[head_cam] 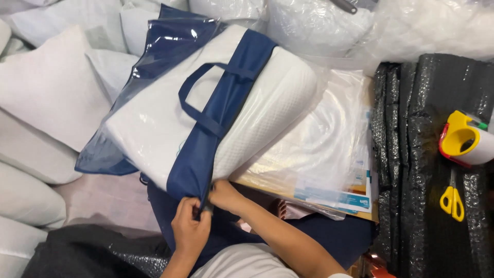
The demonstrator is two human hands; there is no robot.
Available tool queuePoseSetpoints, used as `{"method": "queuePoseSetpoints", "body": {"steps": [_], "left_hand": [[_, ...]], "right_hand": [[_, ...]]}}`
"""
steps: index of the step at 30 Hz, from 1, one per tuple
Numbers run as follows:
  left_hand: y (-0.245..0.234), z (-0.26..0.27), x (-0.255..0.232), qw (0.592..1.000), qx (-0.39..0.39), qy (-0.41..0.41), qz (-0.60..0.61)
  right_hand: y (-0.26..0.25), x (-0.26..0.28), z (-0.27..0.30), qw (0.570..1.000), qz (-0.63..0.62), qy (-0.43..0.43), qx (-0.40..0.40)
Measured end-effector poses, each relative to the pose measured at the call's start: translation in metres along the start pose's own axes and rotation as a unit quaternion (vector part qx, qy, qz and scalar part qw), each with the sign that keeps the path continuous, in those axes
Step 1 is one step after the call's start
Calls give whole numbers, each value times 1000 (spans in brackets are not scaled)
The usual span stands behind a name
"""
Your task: Wrapping a bagged pillow in a large sheet of black bubble wrap for protection or shipping.
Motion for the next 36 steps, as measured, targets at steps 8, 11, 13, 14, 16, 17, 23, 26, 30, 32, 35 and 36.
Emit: {"method": "queuePoseSetpoints", "body": {"steps": [8, 11, 13, 14, 16, 17, 23, 26, 30, 32, 35, 36], "left_hand": [[5, -21, 46, 861, 380, -254, -225], [18, -91, -8, 896, 344, -205, -190], [34, -159, -88, 965, 207, 96, -127], [56, -182, -98, 965, 207, 102, -127], [103, -228, -137, 950, 215, 206, -94], [128, -245, -144, 948, 216, 214, -91], [299, -332, -124, 921, 262, 248, -150], [352, -354, -96, 895, 282, 229, -258], [366, -371, -94, 881, 302, 229, -283], [374, -379, -84, 874, 322, 219, -291], [386, -394, -69, 880, 342, 191, -270], [386, -397, -65, 884, 353, 168, -258]], "right_hand": [[-126, -10, 30, 996, -69, -44, 29], [-263, -11, 16, 946, -13, -89, -310], [-326, 30, 17, 883, 47, -190, -426], [-338, 45, 14, 881, 44, -192, -431], [-367, 63, 1, 890, -25, -140, -434], [-377, 66, -9, 886, -27, -142, -440], [-393, 24, -96, 946, -119, -11, -301], [-388, 12, -95, 944, -168, 13, -285], [-367, 20, -86, 956, -193, 3, -221], [-360, 22, -82, 953, -213, 5, -216], [-360, 17, -85, 945, -246, -1, -214], [-359, 14, -87, 940, -263, -9, -215]]}}
Point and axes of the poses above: each hand's wrist, its own z-axis away from the middle knuckle, its own y-axis out of the palm, x = y × z, the point moved 10 cm from there along -z, towards the middle knuckle, and after that the axes turned 3 degrees about y, right-handed, at the moved point
